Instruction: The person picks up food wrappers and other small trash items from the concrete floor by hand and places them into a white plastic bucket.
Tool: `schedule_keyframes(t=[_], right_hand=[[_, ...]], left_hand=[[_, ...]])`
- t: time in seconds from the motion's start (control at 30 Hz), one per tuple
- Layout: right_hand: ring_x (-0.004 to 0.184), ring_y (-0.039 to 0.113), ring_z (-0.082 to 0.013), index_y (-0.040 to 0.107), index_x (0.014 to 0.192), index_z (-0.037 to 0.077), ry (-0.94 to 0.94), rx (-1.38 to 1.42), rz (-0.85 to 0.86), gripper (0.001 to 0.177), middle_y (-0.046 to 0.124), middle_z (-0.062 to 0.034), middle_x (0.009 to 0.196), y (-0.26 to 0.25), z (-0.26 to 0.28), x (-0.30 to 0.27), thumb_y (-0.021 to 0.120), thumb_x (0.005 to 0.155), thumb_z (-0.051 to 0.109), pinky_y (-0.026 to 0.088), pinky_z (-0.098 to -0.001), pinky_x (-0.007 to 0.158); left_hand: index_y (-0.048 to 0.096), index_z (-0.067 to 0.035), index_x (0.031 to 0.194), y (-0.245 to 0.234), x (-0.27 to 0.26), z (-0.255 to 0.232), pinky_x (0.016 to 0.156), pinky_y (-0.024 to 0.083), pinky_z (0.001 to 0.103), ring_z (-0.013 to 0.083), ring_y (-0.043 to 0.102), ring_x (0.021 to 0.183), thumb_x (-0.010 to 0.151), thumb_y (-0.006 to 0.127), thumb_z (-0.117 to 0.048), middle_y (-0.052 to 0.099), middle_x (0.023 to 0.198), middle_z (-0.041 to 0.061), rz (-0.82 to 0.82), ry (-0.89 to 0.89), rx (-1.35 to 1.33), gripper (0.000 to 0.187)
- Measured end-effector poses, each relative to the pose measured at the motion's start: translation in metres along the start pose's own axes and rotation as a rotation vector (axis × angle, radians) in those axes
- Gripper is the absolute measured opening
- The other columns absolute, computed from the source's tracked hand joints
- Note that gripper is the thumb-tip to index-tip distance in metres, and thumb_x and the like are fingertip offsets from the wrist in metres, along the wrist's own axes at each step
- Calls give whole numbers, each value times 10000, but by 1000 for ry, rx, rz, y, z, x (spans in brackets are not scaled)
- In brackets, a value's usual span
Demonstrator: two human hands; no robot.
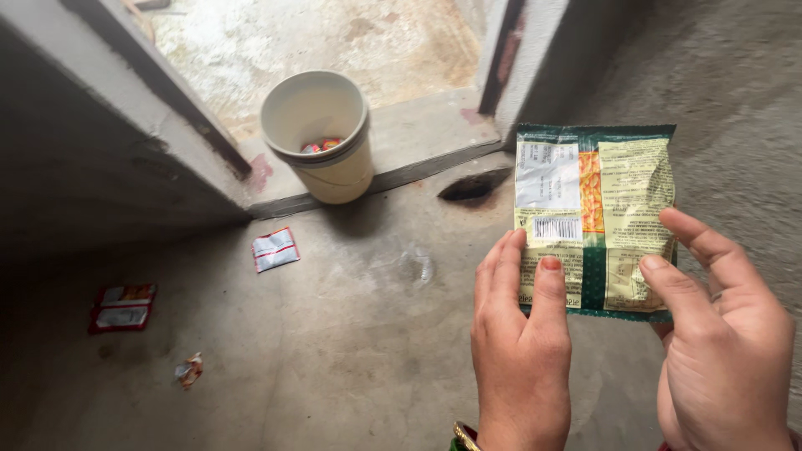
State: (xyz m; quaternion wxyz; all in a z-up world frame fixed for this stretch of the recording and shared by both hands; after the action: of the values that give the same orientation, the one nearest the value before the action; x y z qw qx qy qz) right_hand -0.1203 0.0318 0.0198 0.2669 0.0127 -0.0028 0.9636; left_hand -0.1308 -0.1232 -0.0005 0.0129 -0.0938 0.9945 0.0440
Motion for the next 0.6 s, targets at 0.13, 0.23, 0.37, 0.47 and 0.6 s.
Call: schedule_keyframes(t=[0.13,0.23,0.37,0.47,0.6], right_hand=[[1117,663,-155,577,1374,14,38,2,15,396,655,-113,1273,47,0,-4,570,978,18,560,-321,951],[1110,665,-161,582,1372,15,40,-9,23,393,656,-117,1270,82,-2,-9,570,979,14,566,-325,937],[1088,673,-164,589,1385,10,35,-36,44,401,660,-127,1265,125,-6,-12,573,984,3,568,-321,932],[1070,680,-162,592,1393,12,38,-38,63,412,670,-132,1255,154,-8,-13,576,982,-5,571,-317,922],[1062,681,-155,590,1387,17,52,-57,78,399,678,-130,1230,190,-11,-20,572,989,5,572,-312,916]], left_hand=[[557,34,1420,-40,25,-5,1073,430,357,274,572,1340,1048,537,-331,584,1457,140,-11,14,37,521],[554,28,1426,-69,43,-5,1069,432,357,269,571,1338,1046,541,-331,581,1457,138,-16,-10,44,522],[551,33,1426,-105,67,-5,1073,433,358,267,573,1340,1045,547,-327,578,1460,141,-47,-9,28,524],[550,33,1430,-128,83,-5,1071,436,359,267,573,1345,1045,547,-327,576,1470,139,-68,-4,25,527],[535,25,1442,-159,99,-1,1079,432,355,259,561,1354,1053,534,-341,559,1472,133,-70,-55,28,535]])
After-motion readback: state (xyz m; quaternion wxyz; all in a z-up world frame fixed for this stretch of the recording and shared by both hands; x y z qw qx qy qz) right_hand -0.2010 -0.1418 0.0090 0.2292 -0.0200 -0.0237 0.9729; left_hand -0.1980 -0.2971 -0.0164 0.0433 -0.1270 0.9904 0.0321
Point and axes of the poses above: each hand's wrist, its own x-axis towards the middle knuckle, its own y-axis out of the palm, z = x × y, the point moved 6 cm from there along x, towards the middle knuckle
